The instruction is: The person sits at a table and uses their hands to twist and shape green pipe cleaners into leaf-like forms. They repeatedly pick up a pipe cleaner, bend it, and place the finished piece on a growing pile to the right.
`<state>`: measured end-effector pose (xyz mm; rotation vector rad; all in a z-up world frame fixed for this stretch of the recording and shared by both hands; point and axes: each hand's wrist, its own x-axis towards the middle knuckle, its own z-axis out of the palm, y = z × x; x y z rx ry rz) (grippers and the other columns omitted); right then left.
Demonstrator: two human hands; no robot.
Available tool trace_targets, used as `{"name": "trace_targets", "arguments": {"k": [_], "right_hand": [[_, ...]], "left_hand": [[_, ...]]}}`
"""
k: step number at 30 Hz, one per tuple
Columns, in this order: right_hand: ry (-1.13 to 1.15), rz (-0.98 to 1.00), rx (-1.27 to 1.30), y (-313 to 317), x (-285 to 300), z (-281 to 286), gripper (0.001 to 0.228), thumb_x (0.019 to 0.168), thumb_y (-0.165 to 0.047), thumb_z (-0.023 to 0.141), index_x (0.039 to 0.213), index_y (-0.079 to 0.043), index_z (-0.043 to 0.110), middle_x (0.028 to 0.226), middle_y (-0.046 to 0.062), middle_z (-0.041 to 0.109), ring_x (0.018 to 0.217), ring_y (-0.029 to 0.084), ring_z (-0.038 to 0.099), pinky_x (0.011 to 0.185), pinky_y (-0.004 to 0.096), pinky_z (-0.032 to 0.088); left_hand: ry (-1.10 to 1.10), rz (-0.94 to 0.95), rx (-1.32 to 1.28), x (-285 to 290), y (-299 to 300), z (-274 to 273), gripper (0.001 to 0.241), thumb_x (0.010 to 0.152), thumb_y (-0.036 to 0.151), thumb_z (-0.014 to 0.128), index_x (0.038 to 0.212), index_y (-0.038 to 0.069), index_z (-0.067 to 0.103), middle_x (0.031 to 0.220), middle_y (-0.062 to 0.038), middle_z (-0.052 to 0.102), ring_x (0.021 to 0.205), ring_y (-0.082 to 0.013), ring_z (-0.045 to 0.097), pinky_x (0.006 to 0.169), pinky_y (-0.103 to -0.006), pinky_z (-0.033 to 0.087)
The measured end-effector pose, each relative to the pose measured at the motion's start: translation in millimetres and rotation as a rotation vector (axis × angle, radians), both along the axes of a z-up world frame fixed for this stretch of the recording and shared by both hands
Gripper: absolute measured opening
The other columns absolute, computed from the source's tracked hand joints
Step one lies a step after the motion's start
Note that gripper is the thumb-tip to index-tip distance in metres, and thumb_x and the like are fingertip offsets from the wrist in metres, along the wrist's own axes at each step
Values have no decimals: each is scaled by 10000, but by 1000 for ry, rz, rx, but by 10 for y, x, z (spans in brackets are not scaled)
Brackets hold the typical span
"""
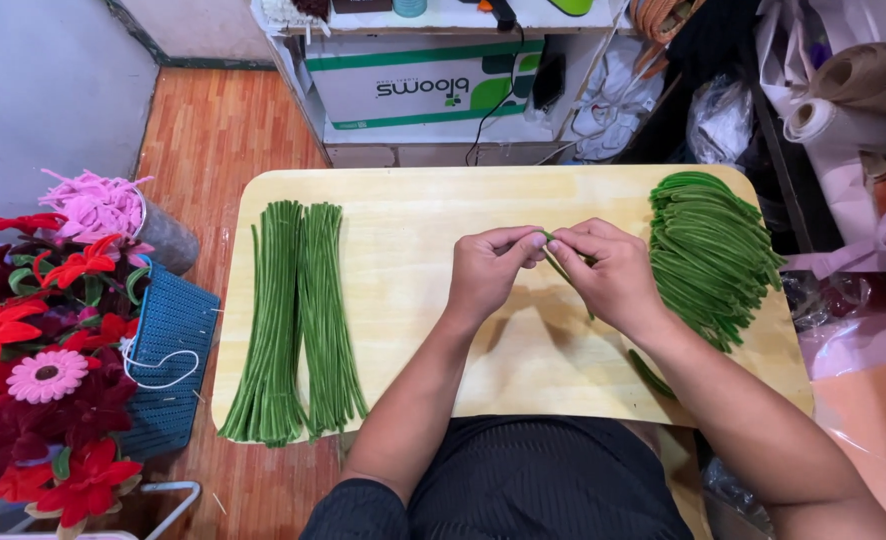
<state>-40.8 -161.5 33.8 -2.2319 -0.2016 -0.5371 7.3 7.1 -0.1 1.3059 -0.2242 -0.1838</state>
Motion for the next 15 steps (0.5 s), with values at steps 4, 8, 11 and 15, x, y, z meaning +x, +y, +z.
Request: {"name": "trace_targets", "arguments": {"k": [4,8,11,15], "right_hand": [[-14,33,-84,-87,18,76,149,937,-38,746,1052,-94,823,875,116,749,738,292,714,603,357,540],[38,49,-283,-147,-16,172,140,973,-101,716,1076,-110,810,923,106,740,837,341,721,687,420,560],[84,65,-202,-173,-12,83,152,980,-107,714,1092,-136,812,936,89,753,865,333,731,722,405,565],[214,30,50,-150,-59,-109,162,990,-167,707,1111,-174,814,969,77,782,933,284,745,762,388,559]], "left_hand": [[-14,-7,40,47,-1,-84,137,951,106,747,1062,39,791,752,-147,760,669,-139,729,686,-276,644],[-23,-47,18,85,-10,-178,140,962,90,724,1061,5,777,753,-175,753,671,-153,721,678,-279,643],[-7,-69,-30,110,-2,-201,150,968,90,719,1062,-17,766,741,-177,745,659,-148,711,669,-277,641],[31,-70,-74,114,14,-123,164,977,95,710,1059,-37,762,759,-193,749,673,-166,732,682,-287,654]]}}
